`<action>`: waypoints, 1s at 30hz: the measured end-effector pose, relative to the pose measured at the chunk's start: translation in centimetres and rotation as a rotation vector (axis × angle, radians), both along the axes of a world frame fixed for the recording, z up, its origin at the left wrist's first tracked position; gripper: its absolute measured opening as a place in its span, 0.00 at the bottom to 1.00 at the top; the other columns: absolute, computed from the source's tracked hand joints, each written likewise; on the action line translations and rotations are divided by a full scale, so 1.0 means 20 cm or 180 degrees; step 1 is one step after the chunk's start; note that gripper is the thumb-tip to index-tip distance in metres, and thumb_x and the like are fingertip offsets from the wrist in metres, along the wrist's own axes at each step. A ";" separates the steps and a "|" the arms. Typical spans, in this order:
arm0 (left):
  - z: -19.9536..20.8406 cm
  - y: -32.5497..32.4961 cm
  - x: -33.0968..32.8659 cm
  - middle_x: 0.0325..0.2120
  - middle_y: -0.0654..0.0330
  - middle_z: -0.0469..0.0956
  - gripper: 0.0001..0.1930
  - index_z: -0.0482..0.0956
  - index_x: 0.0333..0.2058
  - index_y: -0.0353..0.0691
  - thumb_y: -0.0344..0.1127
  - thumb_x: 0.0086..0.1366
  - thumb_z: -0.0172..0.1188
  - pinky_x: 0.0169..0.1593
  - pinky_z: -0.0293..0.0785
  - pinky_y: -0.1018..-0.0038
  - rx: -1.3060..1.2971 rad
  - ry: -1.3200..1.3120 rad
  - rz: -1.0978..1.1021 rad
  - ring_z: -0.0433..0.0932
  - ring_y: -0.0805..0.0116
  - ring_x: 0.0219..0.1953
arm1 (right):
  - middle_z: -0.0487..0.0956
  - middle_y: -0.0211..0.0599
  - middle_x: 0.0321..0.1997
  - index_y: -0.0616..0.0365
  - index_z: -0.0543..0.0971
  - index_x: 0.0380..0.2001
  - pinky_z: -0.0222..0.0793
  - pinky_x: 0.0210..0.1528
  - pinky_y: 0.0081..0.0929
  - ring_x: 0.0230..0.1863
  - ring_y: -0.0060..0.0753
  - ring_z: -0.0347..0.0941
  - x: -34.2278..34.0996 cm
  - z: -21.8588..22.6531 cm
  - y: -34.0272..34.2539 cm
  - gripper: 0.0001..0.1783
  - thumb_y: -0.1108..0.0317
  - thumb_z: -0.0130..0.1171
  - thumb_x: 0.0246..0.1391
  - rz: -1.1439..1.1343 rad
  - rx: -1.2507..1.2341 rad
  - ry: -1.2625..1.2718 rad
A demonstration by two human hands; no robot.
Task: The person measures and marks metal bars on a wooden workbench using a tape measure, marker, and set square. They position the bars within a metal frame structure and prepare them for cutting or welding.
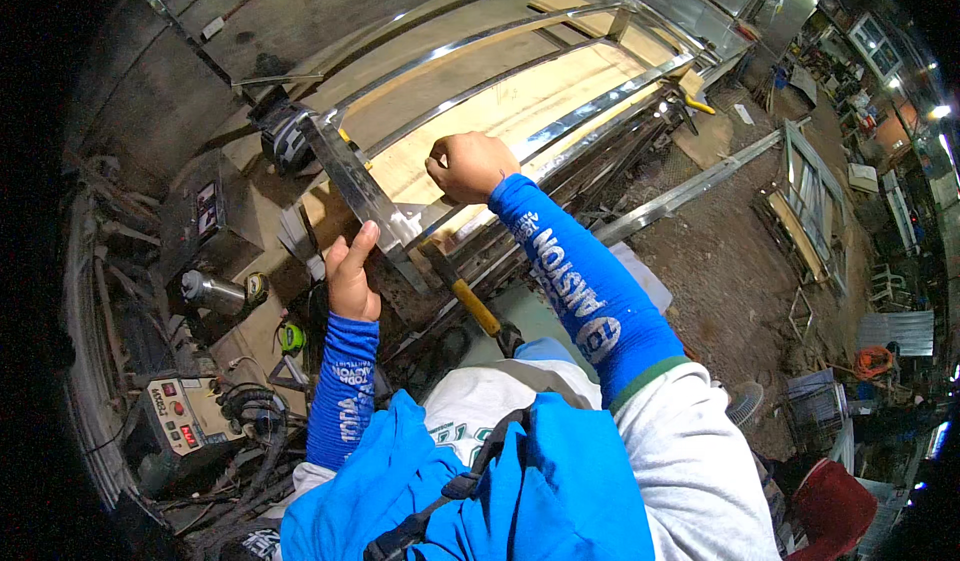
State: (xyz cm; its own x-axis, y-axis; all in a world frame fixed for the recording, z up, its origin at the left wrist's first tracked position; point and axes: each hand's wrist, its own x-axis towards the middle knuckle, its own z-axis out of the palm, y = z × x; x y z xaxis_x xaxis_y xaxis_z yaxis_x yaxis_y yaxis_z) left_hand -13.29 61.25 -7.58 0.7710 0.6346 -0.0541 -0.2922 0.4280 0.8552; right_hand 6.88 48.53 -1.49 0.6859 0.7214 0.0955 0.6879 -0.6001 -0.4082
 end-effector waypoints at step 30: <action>-0.23 -0.16 -0.20 0.34 0.62 0.83 0.09 0.82 0.40 0.33 0.35 0.73 0.63 0.39 0.74 0.79 0.0797 0.1047 0.2523 0.78 0.80 0.32 | 0.80 0.49 0.18 0.57 0.85 0.41 0.73 0.25 0.43 0.20 0.51 0.80 -0.13 -0.05 0.17 0.17 0.54 0.58 0.68 0.1565 0.0176 -0.0239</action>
State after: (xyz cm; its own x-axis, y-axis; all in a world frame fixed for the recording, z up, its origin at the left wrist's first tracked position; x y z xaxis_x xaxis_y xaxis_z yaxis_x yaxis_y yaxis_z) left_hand -17.38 58.04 -12.24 0.0709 0.9973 0.0165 -0.1462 -0.0060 0.9892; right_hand 4.35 51.90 -2.53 0.2558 0.9500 0.1789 0.9127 -0.1763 -0.3687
